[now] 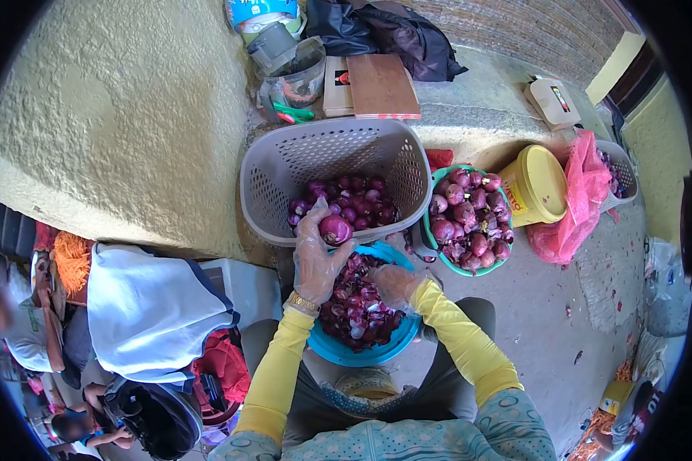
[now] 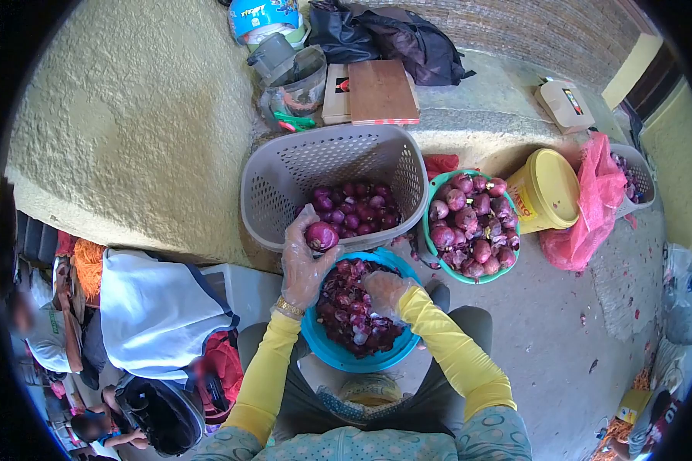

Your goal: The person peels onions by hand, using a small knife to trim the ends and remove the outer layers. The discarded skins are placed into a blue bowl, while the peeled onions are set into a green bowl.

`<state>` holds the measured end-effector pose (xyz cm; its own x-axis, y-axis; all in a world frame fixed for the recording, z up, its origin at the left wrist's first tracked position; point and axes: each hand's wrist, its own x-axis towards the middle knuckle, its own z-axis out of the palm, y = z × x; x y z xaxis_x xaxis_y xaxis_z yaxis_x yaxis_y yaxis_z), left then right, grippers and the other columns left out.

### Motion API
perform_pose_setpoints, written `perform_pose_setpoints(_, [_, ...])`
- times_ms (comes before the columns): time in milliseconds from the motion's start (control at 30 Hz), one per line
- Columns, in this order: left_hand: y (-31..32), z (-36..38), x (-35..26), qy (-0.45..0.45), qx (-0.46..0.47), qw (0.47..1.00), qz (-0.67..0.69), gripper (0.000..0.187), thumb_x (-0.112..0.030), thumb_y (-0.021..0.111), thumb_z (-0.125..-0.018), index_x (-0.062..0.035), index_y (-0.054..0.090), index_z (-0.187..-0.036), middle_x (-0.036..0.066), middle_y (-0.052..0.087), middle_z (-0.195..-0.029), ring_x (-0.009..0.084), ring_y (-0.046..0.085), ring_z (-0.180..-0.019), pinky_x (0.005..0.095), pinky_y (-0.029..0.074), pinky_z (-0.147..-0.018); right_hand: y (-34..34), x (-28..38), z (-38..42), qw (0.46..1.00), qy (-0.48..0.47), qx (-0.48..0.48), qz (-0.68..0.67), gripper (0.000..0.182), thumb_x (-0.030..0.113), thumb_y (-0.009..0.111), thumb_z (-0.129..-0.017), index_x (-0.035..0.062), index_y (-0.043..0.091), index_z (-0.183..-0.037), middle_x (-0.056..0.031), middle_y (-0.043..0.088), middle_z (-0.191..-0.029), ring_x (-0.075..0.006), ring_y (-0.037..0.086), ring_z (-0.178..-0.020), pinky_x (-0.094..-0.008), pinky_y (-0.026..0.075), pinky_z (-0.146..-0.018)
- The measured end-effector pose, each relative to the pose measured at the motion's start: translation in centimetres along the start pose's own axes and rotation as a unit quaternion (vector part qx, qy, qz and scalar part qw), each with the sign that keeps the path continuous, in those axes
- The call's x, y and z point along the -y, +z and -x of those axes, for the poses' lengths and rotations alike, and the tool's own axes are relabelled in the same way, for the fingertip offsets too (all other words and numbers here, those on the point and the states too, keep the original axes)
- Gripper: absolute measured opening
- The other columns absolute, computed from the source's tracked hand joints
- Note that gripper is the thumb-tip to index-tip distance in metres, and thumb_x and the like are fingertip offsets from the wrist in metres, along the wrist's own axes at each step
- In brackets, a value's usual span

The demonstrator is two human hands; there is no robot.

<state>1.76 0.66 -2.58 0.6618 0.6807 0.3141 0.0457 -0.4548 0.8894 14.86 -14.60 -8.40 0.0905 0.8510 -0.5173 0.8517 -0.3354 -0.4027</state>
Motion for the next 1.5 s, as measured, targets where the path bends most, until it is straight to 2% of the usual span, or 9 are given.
perform_pose_setpoints(200, [0.3,-0.1,0.1,-0.096,-0.010,0.983,0.155,0.058,-0.007,0.079,-0.085,0.0002,0.048,-0.134,0.014,0.054,-0.129,0.0258,0.053,-0.127,0.0409,0.046,-0.110,-1.0,0.4,1.9,1.000,-0.008,0.022,-0.012,0.033,0.017,0.051,-0.098,-0.0017,0.059,-0.124,-0.0251,0.070,-0.106,-0.0425,0.069,-0.102,-0.0527,0.055,-0.084])
perform_pose_setpoints(267, [-0.3,-0.1,0.2,-0.334,-0.004,0.790,0.515,0.050,-0.008,0.075,-0.090,-0.0013,0.050,-0.133,0.012,0.056,-0.124,0.0235,0.058,-0.119,0.0406,0.053,-0.101,-1.2,0.1,1.5,0.998,0.001,0.066,0.013,0.033,0.017,0.050,-0.099,-0.0013,0.059,-0.125,-0.0252,0.070,-0.106,-0.0422,0.069,-0.102,-0.0527,0.055,-0.083])
perform_pose_setpoints(433, [0.8,0.3,0.9,-0.365,-0.017,0.830,0.421,0.048,-0.008,0.077,-0.088,-0.0028,0.054,-0.130,0.008,0.059,-0.120,0.0200,0.060,-0.111,0.0386,0.054,-0.099,-1.3,0.8,1.7,0.999,0.013,0.026,0.033,0.027,0.023,0.068,-0.090,-0.0010,0.069,-0.103,-0.0202,0.074,-0.104,-0.0335,0.073,-0.099,-0.0436,0.058,-0.083])
perform_pose_setpoints(500, [1.3,0.5,1.7,-0.177,-0.004,0.968,0.176,0.058,-0.005,0.082,-0.081,-0.0026,0.055,-0.131,0.010,0.058,-0.127,0.0223,0.057,-0.120,0.0376,0.047,-0.107,-1.8,1.0,1.7,0.997,0.019,0.054,0.044,0.024,0.019,0.065,-0.091,-0.0014,0.069,-0.102,-0.0199,0.074,-0.104,-0.0341,0.073,-0.099,-0.0432,0.058,-0.083])
perform_pose_setpoints(600, [1.3,0.2,1.6,-0.040,-0.008,0.997,0.061,0.066,-0.002,0.084,-0.074,-0.0019,0.054,-0.133,0.014,0.054,-0.136,0.0242,0.052,-0.130,0.0366,0.040,-0.113,-1.4,0.4,1.4,0.996,-0.004,0.071,0.048,0.034,0.022,0.048,-0.102,-0.0004,0.060,-0.124,-0.0228,0.072,-0.104,-0.0400,0.071,-0.097,-0.0528,0.056,-0.080])
perform_pose_setpoints(1033, [1.1,-0.1,-0.4,-0.076,-0.002,0.988,0.138,0.060,-0.012,0.082,-0.084,-0.0006,0.050,-0.134,0.014,0.052,-0.138,0.0236,0.052,-0.128,0.0398,0.043,-0.112,-1.4,1.0,1.2,0.997,0.024,0.055,0.049,0.020,0.014,0.062,-0.089,0.0001,0.072,-0.100,-0.0198,0.074,-0.104,-0.0348,0.073,-0.100,-0.0440,0.059,-0.084])
perform_pose_setpoints(1100, [0.7,-0.2,-0.7,-0.324,0.008,0.842,0.431,0.051,-0.017,0.076,-0.092,-0.0021,0.051,-0.133,0.011,0.055,-0.126,0.0211,0.058,-0.116,0.0423,0.051,-0.106,-1.0,0.7,1.0,0.997,0.015,0.046,0.055,0.020,0.014,0.063,-0.089,-0.0004,0.071,-0.100,-0.0198,0.074,-0.104,-0.0347,0.073,-0.100,-0.0437,0.059,-0.084])
perform_pose_setpoints(1233, [0.5,-0.1,1.4,-0.391,-0.041,0.678,0.621,0.036,-0.024,0.071,-0.098,-0.0074,0.057,-0.126,0.007,0.058,-0.113,0.0204,0.063,-0.103,0.0357,0.061,-0.089,-1.9,1.1,1.5,0.996,-0.004,0.077,0.054,0.030,0.010,0.052,-0.094,-0.0029,0.061,-0.120,-0.0235,0.072,-0.097,-0.0394,0.071,-0.093,-0.0511,0.057,-0.077])
perform_pose_setpoints(1500, [1.5,-0.1,2.9,-0.385,-0.082,0.633,0.666,0.027,-0.022,0.066,-0.101,-0.0105,0.061,-0.124,0.008,0.064,-0.111,0.0263,0.063,-0.105,0.0409,0.061,-0.095,-2.1,1.5,1.8,0.997,0.042,0.048,0.039,0.021,0.014,0.065,-0.087,0.0003,0.071,-0.102,-0.0191,0.075,-0.100,-0.0338,0.074,-0.095,-0.0442,0.059,-0.081])
